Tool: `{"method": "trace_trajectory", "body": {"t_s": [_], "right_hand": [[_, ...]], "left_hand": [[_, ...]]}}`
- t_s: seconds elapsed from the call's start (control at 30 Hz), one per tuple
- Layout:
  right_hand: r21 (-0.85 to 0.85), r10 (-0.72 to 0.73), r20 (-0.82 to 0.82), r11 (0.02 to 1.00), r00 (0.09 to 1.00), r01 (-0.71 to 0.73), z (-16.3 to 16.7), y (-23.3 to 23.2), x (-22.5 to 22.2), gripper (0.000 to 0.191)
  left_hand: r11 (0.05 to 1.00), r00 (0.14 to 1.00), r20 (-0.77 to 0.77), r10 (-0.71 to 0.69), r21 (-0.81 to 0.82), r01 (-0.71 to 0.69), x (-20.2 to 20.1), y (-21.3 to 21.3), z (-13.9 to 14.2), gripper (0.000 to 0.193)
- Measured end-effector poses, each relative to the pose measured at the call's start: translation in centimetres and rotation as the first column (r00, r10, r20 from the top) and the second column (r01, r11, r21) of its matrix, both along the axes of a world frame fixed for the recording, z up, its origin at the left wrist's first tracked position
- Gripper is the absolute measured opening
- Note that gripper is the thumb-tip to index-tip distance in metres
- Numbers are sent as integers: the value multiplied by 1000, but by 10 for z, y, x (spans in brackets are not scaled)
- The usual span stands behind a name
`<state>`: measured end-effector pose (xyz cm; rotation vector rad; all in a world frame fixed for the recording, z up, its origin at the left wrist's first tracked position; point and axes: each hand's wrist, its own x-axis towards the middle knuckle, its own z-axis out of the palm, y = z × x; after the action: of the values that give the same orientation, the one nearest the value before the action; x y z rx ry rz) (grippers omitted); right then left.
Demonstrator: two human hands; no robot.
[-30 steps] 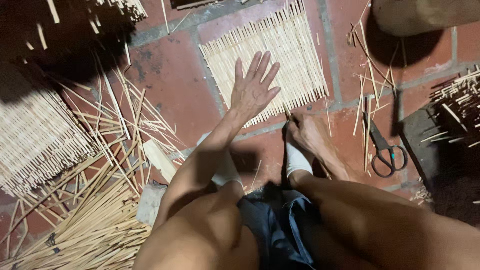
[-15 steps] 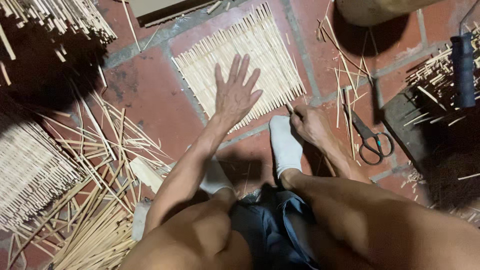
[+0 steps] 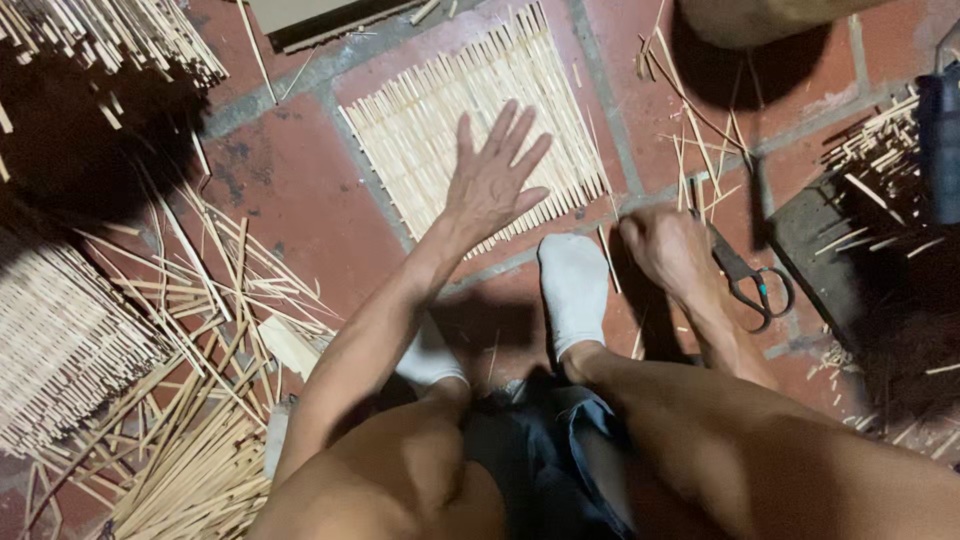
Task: The person sits on a tiled floor and assembles small bamboo mats by applying glue to cardboard with a roller, pressing the mat onto the cardboard, and trimming excess bamboo strips with a knife. The person repeats this process for multiple mats.
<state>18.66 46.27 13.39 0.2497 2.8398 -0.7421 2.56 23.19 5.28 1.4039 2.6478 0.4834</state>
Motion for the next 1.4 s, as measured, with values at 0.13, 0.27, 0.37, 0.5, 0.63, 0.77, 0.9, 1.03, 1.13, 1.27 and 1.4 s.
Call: {"method": "trace_trajectory", "body": {"t_s": [0.13, 0.27, 0.37, 0.5, 0.63, 0.77, 0.9, 1.03, 1.13, 1.27, 1.4], "right_hand": [[-122, -51, -100, 992, 994, 39, -27, -15, -52, 20], [-1, -72, 44, 997, 996, 72, -52, -26, -79, 15], [81, -53, 83, 996, 995, 47, -60, -29, -87, 13], [52, -27, 178, 999, 984, 18, -60, -26, -89, 14], [-78, -81, -8, 994, 997, 80, -60, -17, -83, 18], [-227, -119, 3, 967, 993, 116, -59, -10, -71, 11], [-345, -197, 67, 915, 978, 208, -53, -10, -65, 13], [-18, -58, -108, 998, 992, 56, -50, -21, -66, 14], [117, -54, 24, 992, 998, 51, -56, -29, -73, 9], [24, -82, 94, 996, 992, 80, -66, -28, -82, 13], [10, -146, 150, 989, 978, 146, -66, -20, -84, 17]], "left_hand": [[995, 998, -10, -65, 70, 65, -8, 9, -1, 92], [997, 998, 25, -53, 57, 51, -17, 11, 0, 109], [998, 998, 12, -65, -9, 65, -22, 14, 1, 114], [997, 996, -31, -79, -1, 79, -26, 17, 1, 116], [997, 996, -54, -65, 29, 66, -28, 17, 1, 116], [997, 997, -33, -63, 47, 65, -27, 16, -1, 117], [994, 997, -35, -63, 89, 66, -26, 15, -3, 116], [992, 997, -35, -62, 110, 65, -26, 14, -5, 119], [992, 997, -30, -68, 101, 71, -27, 13, -6, 120], [995, 998, -42, -49, 88, 53, -27, 13, -7, 121], [995, 998, -42, -52, 77, 56, -26, 13, -7, 118]]}}
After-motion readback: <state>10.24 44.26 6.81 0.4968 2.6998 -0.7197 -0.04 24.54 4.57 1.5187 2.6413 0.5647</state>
